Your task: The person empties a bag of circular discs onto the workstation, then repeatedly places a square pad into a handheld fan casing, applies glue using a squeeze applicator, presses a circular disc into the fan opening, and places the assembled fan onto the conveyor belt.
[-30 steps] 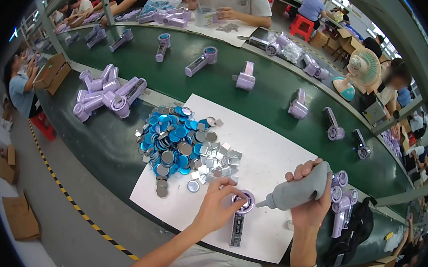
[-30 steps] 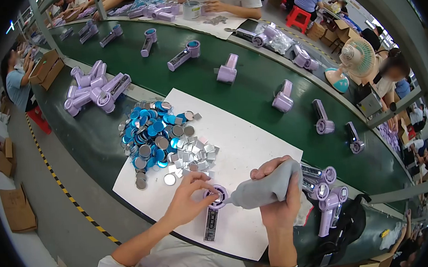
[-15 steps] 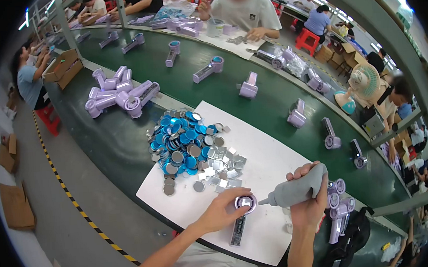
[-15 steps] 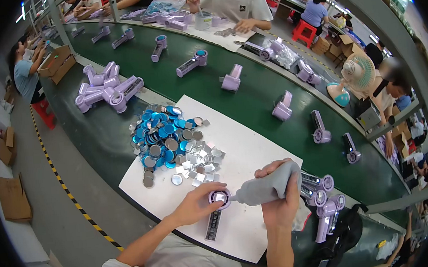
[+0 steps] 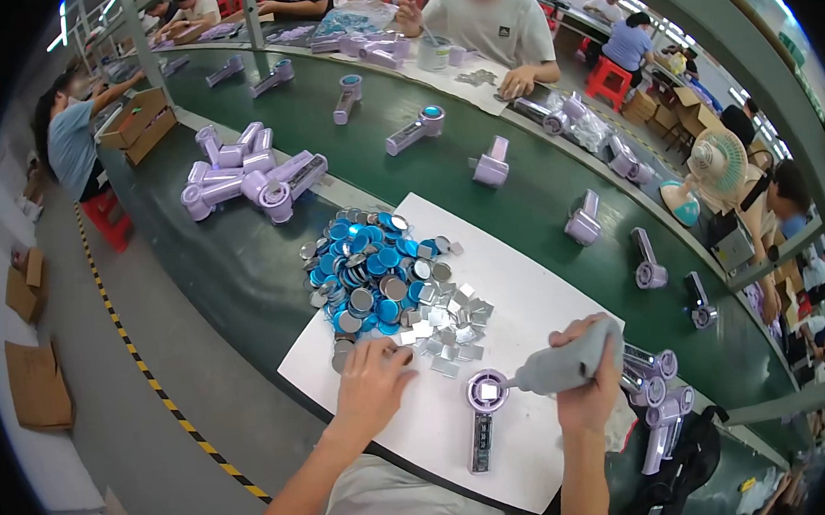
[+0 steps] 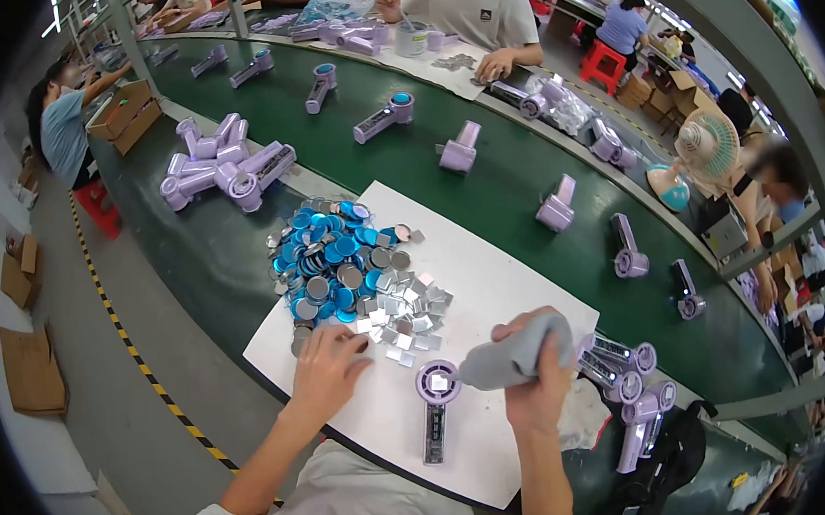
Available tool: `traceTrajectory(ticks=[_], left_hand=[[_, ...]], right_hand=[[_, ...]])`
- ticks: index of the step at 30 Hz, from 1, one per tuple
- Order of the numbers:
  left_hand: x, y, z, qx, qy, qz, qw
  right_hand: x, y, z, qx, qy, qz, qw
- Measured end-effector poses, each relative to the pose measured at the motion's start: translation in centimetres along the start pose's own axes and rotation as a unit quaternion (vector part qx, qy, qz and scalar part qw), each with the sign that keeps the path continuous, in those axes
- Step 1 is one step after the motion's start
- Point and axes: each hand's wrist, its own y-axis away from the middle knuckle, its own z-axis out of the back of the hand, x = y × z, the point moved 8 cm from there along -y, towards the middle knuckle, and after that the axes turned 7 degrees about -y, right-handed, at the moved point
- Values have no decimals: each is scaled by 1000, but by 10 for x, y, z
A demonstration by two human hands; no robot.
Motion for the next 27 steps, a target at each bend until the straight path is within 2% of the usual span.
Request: traceTrajectory(ticks=[5,8,10,14,17,20,21,24,27], left_hand=[[12,7,-8,-8,-12,8,1000],[4,18,-18,78,161,50,983],[-8,23,-18,57,125,16,990],[-24,19,-6,17,68,-41,997],[-28,24,-7,29,56,-64,996],[-24,25,-9,19,57,-68,996],[-23,24,-11,13,63,-64,996],[-32,17,0,-69,140,-29,987],[-67,6,6,-114,191,-74,972]], right_hand=[[-21,0,-2,8,13,-47,999],[-25,2,-10,18,39,-51,998],[-24,4,-17,26,69,-38,997],[-15,13,-39,129,166,33,977],[-11,28,-61,223,216,94,946],[5,33,-66,221,295,194,909],[9,30,-54,179,300,198,916],[8,4,-8,-28,184,94,978],[-22,-22,57,-233,32,-49,971]])
